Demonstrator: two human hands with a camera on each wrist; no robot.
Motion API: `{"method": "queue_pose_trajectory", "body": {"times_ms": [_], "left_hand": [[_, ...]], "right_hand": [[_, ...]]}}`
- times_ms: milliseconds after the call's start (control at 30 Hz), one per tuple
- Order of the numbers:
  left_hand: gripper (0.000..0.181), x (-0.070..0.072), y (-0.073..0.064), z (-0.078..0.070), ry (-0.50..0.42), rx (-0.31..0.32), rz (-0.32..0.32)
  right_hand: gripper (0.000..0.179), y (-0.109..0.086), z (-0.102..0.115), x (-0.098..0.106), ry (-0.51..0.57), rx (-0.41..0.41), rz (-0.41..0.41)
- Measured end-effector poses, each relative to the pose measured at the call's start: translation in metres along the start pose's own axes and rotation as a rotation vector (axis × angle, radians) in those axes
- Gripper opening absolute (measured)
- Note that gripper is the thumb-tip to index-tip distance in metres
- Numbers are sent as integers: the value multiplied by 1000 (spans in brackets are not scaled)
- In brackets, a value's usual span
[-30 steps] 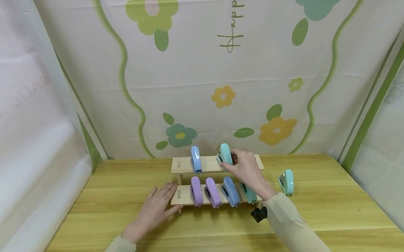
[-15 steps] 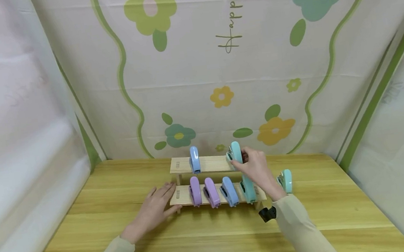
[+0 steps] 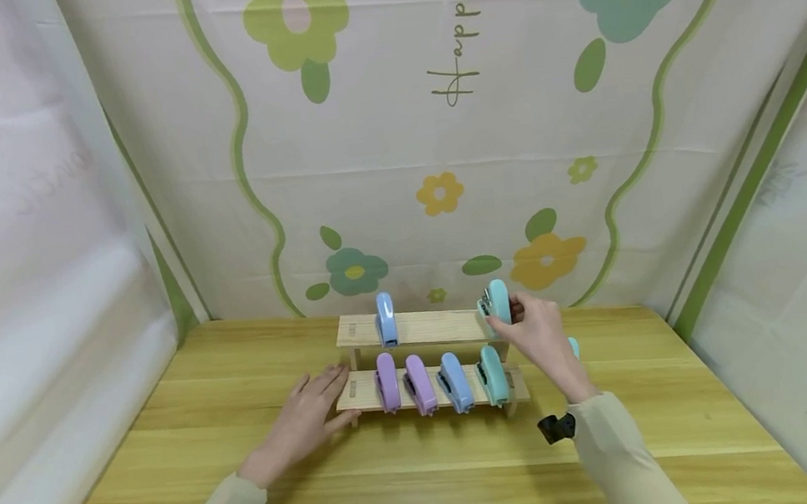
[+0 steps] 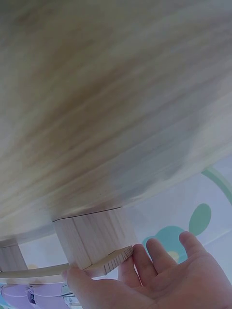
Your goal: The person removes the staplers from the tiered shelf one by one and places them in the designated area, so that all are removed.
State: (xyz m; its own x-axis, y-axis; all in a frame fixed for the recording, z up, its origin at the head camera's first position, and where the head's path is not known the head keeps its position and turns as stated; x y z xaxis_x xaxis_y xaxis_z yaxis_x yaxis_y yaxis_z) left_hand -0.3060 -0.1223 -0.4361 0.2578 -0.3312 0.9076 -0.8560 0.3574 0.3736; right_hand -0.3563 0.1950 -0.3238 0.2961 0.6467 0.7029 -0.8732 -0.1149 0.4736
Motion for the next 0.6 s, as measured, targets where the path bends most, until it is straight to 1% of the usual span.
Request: {"method": "queue_pose_trajectory", "body": {"times_ms": [267,600], "left_hand": [[73,-3,0,2,-2,10,19],[72,-3,1,2,-3,9,16]], "right_hand": [[32,-4,-16,17,-18,-13,-39],[32,-16,-39,38,-87,-71,-63]]}}
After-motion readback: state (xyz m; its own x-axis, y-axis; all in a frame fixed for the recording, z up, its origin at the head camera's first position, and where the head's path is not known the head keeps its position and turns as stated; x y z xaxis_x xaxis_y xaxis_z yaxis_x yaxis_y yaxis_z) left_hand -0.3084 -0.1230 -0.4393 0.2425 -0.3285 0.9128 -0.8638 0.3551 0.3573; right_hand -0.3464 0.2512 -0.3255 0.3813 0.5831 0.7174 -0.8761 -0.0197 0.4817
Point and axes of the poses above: each hand's wrist, its own y-axis towards the middle knuckle, its own x-axis out of the back of the hand, z = x × y, the point moved 10 cm from there along y, towards the middle knuckle, and after that the axes turned 4 degrees about x, right-handed, at the moved point
